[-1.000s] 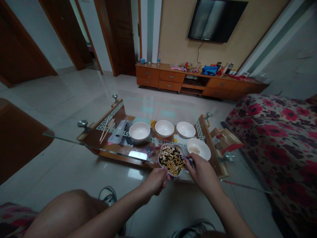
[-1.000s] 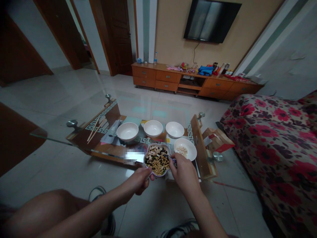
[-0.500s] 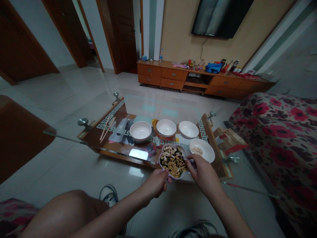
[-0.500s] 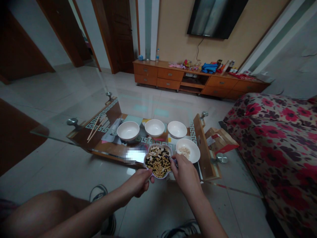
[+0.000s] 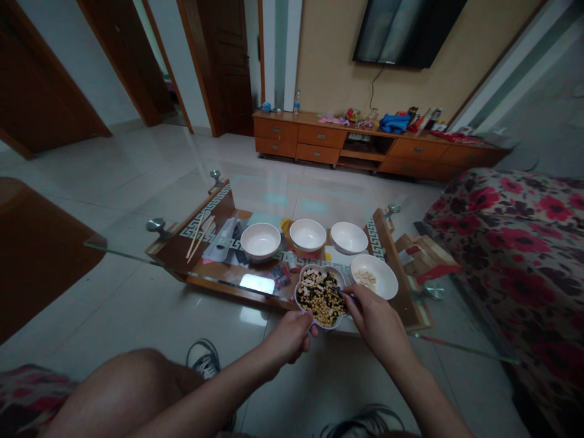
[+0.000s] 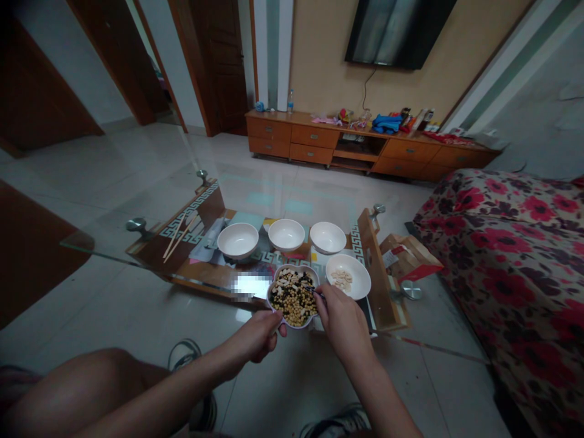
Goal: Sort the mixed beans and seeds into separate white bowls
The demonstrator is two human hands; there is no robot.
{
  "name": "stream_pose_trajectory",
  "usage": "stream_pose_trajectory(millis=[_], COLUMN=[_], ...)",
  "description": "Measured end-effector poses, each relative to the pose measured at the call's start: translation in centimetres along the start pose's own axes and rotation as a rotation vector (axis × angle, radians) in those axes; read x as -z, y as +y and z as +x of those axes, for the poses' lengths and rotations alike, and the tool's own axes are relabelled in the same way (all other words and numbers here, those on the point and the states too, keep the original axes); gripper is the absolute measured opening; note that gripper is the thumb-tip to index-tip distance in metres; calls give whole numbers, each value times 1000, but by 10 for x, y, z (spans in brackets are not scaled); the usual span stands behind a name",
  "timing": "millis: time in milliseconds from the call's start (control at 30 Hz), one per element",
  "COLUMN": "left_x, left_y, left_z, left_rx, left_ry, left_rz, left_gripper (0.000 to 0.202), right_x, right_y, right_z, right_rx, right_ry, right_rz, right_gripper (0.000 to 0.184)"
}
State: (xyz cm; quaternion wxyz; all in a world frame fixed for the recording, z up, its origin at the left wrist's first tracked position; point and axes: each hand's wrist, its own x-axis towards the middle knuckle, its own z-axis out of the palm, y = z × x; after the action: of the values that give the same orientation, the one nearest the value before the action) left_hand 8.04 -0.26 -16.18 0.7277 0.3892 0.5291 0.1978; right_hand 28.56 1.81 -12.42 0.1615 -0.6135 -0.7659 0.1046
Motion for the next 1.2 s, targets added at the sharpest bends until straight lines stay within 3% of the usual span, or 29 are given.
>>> stream_pose_trajectory(millis=[833,1200], left_x=[-4,1], left_y=[2,-6], left_z=[-1,5], left_rx=[-20,15], left_ry=[-16,1], left_rz=[-4,-15], left_gripper=[50,53], right_x=[9,3], right_y=[-3,-5], right_z=[-5,-2], right_rx=[-16,-7], right_ry=[7,0], right_rz=[-91,-105], right_gripper=[23,25])
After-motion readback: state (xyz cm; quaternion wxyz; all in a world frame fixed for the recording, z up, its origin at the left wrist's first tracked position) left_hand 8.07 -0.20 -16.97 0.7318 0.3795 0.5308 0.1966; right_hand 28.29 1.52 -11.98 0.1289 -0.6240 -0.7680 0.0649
